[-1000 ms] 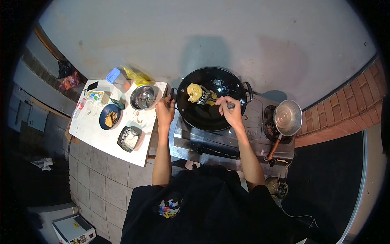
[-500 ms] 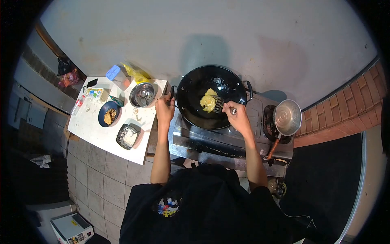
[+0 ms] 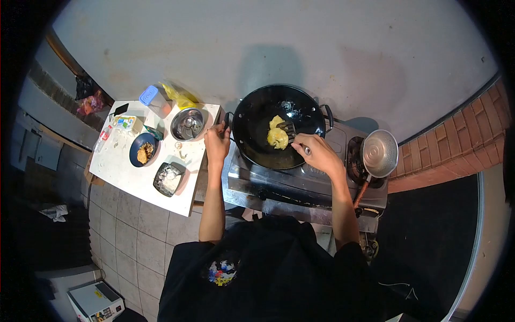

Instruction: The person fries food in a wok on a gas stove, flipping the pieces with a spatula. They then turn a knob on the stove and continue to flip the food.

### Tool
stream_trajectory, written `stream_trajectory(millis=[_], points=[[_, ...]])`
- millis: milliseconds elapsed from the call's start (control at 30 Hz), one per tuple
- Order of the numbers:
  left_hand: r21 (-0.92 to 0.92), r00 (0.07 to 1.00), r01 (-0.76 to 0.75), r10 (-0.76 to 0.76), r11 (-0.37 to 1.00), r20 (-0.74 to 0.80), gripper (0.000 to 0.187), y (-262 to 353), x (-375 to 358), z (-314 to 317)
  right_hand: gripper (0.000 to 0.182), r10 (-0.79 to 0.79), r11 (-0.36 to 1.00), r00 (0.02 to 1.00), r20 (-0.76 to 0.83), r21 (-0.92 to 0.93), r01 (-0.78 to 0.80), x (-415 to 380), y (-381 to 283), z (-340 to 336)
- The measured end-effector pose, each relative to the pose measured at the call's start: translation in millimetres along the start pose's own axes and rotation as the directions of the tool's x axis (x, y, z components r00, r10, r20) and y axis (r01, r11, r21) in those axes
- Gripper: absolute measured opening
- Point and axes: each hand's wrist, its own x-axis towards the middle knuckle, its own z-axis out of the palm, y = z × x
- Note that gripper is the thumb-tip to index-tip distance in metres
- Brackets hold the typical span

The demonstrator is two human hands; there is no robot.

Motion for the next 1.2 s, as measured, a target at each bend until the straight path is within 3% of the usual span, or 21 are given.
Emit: stream_trajectory(millis=[233, 367, 533, 767, 967, 1033, 1200], points=[[-0.017, 1.0, 0.009, -0.009, 1.0, -0.01, 0.022, 2, 0, -1, 0.012, -0.162, 0.985, 0.987, 0.014, -0.048, 0.163, -1, 9, 9], [-0.022, 1.0, 0.014, -0.015, 1.0, -0.01, 0.021, -1, -2, 2, 0.011, -0.154, 0.984, 0.987, 0.05, -0.081, 0.158, -1, 8, 5], [-0.011, 0.999, -0.017, 0.017, 1.0, -0.028, 0.021, -2, -2, 2, 0.009, -0.176, 0.984, 0.984, -0.032, 0.002, 0.176, -4, 6, -1], [-0.019, 0.999, 0.047, -0.047, 0.999, 0.0, 0.021, 3, -1, -1, 0.013, -0.152, 0.988, 0.988, 0.019, 0.029, 0.151, -4, 11, 8], [-0.017, 1.0, 0.008, -0.008, 1.0, -0.023, 0.02, -3, -1, 1, 0.011, -0.13, 0.985, 0.98, -0.149, 0.091, 0.145, -5, 12, 6], [-0.013, 0.999, -0.018, 0.018, 1.0, -0.027, 0.019, -2, -1, 1, 0.011, -0.011, 0.988, 0.978, -0.211, 0.151, 0.043, -9, 9, 1], [-0.002, 1.0, 0.019, -0.019, 1.0, -0.015, 0.019, 2, -1, -1, 0.014, 0.043, 0.975, 0.91, -0.413, 0.218, 0.053, -18, 19, 5]])
